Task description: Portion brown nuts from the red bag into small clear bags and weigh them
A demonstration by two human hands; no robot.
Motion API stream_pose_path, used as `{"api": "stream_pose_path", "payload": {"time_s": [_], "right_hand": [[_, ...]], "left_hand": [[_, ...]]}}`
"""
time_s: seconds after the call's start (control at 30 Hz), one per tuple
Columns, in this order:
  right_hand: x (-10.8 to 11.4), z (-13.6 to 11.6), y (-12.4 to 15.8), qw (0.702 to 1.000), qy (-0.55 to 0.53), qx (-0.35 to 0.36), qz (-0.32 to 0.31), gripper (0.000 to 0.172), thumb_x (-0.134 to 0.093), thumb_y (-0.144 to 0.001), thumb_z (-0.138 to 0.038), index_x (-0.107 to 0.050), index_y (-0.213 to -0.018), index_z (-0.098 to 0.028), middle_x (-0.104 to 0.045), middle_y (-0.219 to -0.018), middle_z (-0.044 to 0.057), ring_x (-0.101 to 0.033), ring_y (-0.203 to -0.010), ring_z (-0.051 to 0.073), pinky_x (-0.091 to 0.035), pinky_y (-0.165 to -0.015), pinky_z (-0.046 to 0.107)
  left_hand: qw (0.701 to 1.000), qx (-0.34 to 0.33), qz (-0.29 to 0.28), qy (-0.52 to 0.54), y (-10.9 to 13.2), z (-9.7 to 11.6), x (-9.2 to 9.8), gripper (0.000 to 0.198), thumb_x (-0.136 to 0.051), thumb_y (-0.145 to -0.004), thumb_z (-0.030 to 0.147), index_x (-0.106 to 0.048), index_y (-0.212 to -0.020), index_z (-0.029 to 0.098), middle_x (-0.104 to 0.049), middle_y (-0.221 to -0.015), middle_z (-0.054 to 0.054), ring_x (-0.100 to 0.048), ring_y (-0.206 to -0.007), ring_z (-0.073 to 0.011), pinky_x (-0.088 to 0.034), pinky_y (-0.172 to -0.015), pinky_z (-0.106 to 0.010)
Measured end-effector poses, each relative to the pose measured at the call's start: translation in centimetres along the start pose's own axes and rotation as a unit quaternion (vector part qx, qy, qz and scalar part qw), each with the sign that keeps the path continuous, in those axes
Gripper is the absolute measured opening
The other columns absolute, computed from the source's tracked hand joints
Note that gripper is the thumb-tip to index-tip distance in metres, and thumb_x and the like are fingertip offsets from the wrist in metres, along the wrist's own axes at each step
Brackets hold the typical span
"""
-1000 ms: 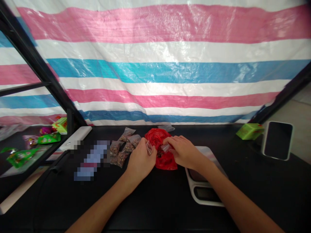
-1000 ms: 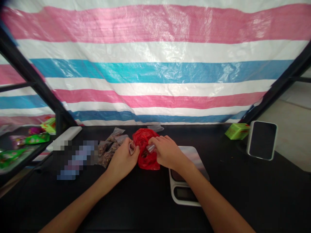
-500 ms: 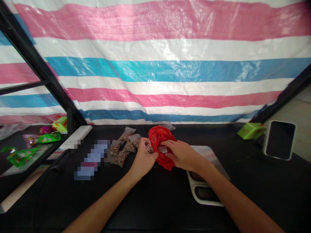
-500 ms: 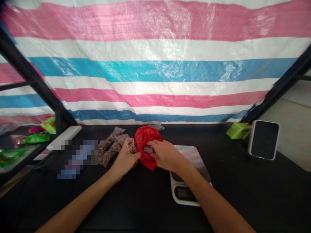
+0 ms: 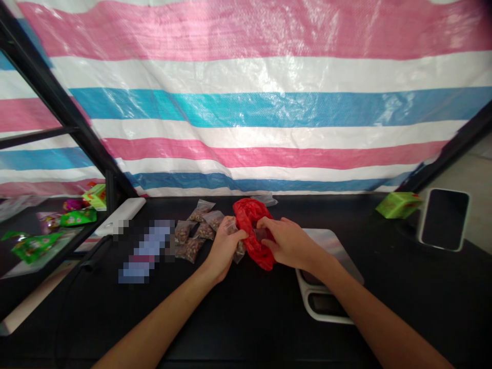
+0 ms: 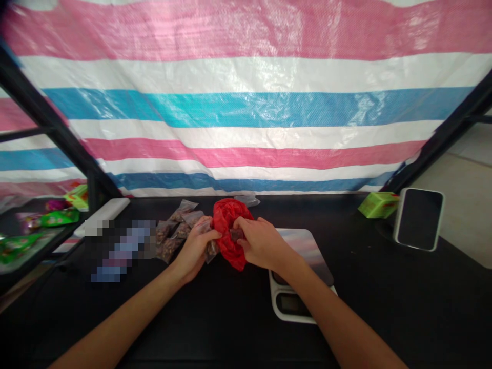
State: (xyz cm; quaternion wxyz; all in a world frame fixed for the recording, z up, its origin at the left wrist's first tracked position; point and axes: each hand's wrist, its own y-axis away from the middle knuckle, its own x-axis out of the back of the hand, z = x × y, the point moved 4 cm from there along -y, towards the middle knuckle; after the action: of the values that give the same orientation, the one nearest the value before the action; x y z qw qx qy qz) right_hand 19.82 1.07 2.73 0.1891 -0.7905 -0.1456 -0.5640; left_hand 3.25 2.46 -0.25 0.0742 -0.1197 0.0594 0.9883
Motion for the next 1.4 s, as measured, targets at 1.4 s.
{"api": "stream_pose_path", "payload": {"time_s": [1.4], "right_hand": [[0.4,1.2,0.0,0.997,0.062,-0.007,0.039,0.022,-0.064,-0.088,-0.013,-0.066,-0.108,-0.022,-0.071,-0.109,0.006,-0.060,-0.103,0.023,-0.035,-0.089,0.036]], "left_hand": [[0.948,-0.134,0.026,-0.289,-0.7,-0.9,1.2,0.031,-0.069,-0.077,0.015,-0.046,-0.097,0.021,-0.056,-0.090,0.001,-0.057,-0.078,-0.0144,-0.047,-0.074,-0.028]]}}
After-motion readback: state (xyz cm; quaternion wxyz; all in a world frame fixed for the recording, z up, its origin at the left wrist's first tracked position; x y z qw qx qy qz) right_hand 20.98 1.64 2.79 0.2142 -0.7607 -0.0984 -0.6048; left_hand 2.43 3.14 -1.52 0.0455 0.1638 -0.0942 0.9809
